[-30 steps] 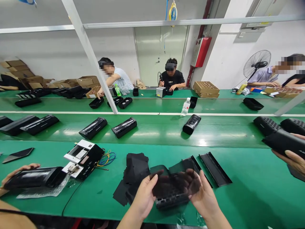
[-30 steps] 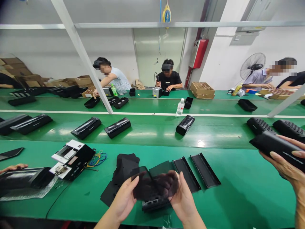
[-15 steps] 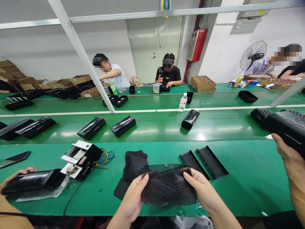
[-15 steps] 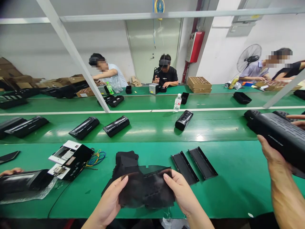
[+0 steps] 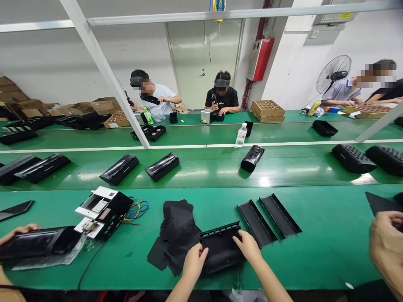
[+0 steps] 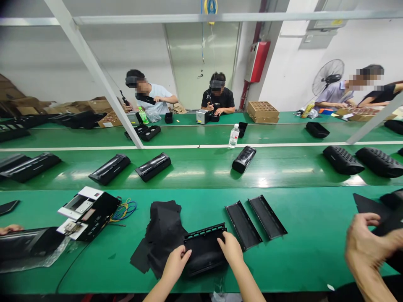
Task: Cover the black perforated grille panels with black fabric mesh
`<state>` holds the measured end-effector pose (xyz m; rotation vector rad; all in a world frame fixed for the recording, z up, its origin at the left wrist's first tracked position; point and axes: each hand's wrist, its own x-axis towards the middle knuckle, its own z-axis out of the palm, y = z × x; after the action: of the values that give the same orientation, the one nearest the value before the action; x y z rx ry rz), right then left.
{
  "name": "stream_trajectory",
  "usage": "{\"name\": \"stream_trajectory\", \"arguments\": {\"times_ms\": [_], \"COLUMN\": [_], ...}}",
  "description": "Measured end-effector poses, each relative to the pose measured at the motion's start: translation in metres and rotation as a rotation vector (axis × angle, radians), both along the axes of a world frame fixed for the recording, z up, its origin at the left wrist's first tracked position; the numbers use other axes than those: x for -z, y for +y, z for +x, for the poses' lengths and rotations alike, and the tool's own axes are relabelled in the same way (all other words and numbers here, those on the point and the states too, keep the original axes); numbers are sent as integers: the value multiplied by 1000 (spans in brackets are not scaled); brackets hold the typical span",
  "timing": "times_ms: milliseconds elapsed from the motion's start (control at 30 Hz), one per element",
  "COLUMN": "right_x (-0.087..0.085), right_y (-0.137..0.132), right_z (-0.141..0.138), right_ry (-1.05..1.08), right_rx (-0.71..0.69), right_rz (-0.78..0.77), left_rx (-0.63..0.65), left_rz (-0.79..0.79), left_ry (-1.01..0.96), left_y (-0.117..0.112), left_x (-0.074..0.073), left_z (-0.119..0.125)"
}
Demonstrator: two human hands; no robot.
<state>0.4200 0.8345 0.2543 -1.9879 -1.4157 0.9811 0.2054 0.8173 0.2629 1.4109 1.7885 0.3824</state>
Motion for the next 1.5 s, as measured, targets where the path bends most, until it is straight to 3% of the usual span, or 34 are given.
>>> {"name": "stream_trajectory", "arguments": {"times_ms": [200,367,500,600,700,867,1033,1267,1500], "right_x": [3,1,-10,-24,-47,-107,-157,-182,-179], "right_y": [-2,2,7,10,11,6,-5,-19,-21], "right_z": [6,7,9,12,13,13,16,20,18], "right_ry": [-262,-281,-235,-163,-24,630,625,592,557], "right_rx": [-51,-116,-127,-143,-179,-110,9,31,23], "right_rz": [-206,-270,-259,-235,-185,-69,-28,15,40], "left_rx": [43,24,-47,-135,-203,-251,-340,-400,-403], "left_rz": [-107,-107,-65,3,62,95,215,276,233], "left_ry": [89,95,-38,-203,-362,-485,-472,-524,-625], "left_y": [-1,-2,-2,3,13,21,12,1,2], "left_x": [8,13,5,-16,-53,-122,-170,-204,-206], "left_z": [-6,-4,-7,-14,-22,-29,-25,-19,-17]}}
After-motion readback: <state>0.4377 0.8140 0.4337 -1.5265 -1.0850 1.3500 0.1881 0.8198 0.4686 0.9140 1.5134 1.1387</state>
